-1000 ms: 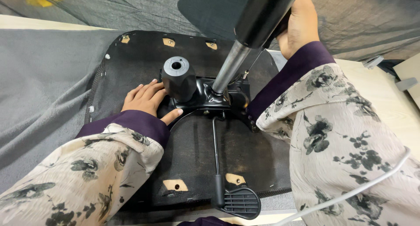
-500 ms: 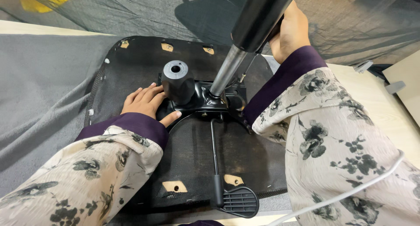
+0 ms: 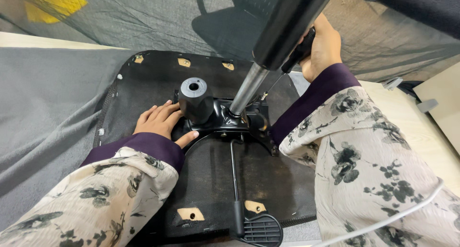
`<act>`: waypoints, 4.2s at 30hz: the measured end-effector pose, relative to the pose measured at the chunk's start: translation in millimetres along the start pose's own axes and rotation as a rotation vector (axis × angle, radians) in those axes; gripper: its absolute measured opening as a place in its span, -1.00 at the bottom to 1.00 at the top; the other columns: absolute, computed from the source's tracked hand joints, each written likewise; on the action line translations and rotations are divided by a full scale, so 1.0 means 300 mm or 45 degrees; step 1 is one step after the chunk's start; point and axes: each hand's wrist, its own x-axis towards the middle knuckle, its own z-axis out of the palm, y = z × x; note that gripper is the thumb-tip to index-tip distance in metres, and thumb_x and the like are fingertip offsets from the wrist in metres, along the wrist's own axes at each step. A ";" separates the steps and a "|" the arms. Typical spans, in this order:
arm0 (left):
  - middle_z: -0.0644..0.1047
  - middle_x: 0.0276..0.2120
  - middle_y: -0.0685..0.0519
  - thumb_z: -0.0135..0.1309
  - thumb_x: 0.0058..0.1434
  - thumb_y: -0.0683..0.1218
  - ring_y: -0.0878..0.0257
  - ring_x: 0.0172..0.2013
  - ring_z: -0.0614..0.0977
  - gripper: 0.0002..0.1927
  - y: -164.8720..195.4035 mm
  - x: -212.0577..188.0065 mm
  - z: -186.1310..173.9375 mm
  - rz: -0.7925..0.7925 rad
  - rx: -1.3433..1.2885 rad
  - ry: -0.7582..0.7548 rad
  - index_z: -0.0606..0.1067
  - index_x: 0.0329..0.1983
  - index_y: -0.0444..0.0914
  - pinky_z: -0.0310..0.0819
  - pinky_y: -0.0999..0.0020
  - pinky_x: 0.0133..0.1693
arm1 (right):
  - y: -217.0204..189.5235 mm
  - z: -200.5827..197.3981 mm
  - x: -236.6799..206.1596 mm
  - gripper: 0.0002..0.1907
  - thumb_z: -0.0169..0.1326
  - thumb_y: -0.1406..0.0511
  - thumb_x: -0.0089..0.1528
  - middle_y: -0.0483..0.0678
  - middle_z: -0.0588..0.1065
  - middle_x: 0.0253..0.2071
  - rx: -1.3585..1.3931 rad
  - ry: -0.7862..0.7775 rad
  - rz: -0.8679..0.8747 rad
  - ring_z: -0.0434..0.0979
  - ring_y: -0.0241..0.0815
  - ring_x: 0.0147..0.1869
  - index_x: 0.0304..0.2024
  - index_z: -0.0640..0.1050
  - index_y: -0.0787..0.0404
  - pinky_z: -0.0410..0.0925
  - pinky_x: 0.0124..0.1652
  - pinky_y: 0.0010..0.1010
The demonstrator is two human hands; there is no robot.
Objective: The person holds an office chair seat with its tilt mechanism facing up on a bed and uses a screwdriver to turn screws on the mechanism, steadying the assembly with the other hand. They continue driving screws at different points of the mechanism throughout the clip.
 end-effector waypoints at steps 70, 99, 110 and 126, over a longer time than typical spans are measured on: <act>0.28 0.36 0.07 -0.01 0.13 0.45 0.24 0.44 0.08 -0.18 0.001 0.010 0.002 -0.029 0.028 -0.077 0.37 0.31 -0.10 -0.22 0.15 0.39 | 0.171 -0.192 0.106 -0.60 -0.12 0.04 0.50 -0.22 0.40 -0.24 -0.541 0.171 -0.427 0.29 -0.45 -0.23 0.05 0.49 0.21 0.28 -0.21 -0.55; 0.32 0.34 0.04 0.04 0.11 0.44 0.19 0.43 0.13 -0.17 -0.010 0.002 0.011 0.007 -0.031 -0.012 0.39 0.29 -0.15 -0.16 0.12 0.38 | 0.183 -0.162 0.115 -0.70 0.05 0.30 0.39 -0.11 0.35 0.05 -0.914 0.202 -0.702 0.51 -0.34 -0.09 0.18 0.47 0.12 0.47 -0.24 -0.49; 0.32 0.34 0.04 0.05 0.11 0.44 0.19 0.44 0.13 -0.18 -0.006 0.003 0.010 0.002 -0.036 -0.003 0.40 0.28 -0.14 -0.17 0.12 0.38 | 0.077 -0.026 0.062 -0.72 -0.01 0.30 0.41 -0.18 0.54 -0.24 -0.699 0.128 -0.339 0.47 -0.39 -0.37 0.17 0.47 0.15 0.32 -0.41 -0.47; 0.34 0.33 0.05 0.04 0.11 0.45 0.19 0.43 0.15 -0.18 -0.004 0.003 0.008 0.012 -0.015 0.003 0.41 0.27 -0.13 -0.16 0.12 0.38 | 0.043 -0.004 0.034 -0.73 0.01 0.32 0.44 -0.15 0.51 -0.11 -0.414 -0.117 -0.359 0.54 -0.28 -0.09 0.19 0.38 0.15 0.48 -0.15 -0.31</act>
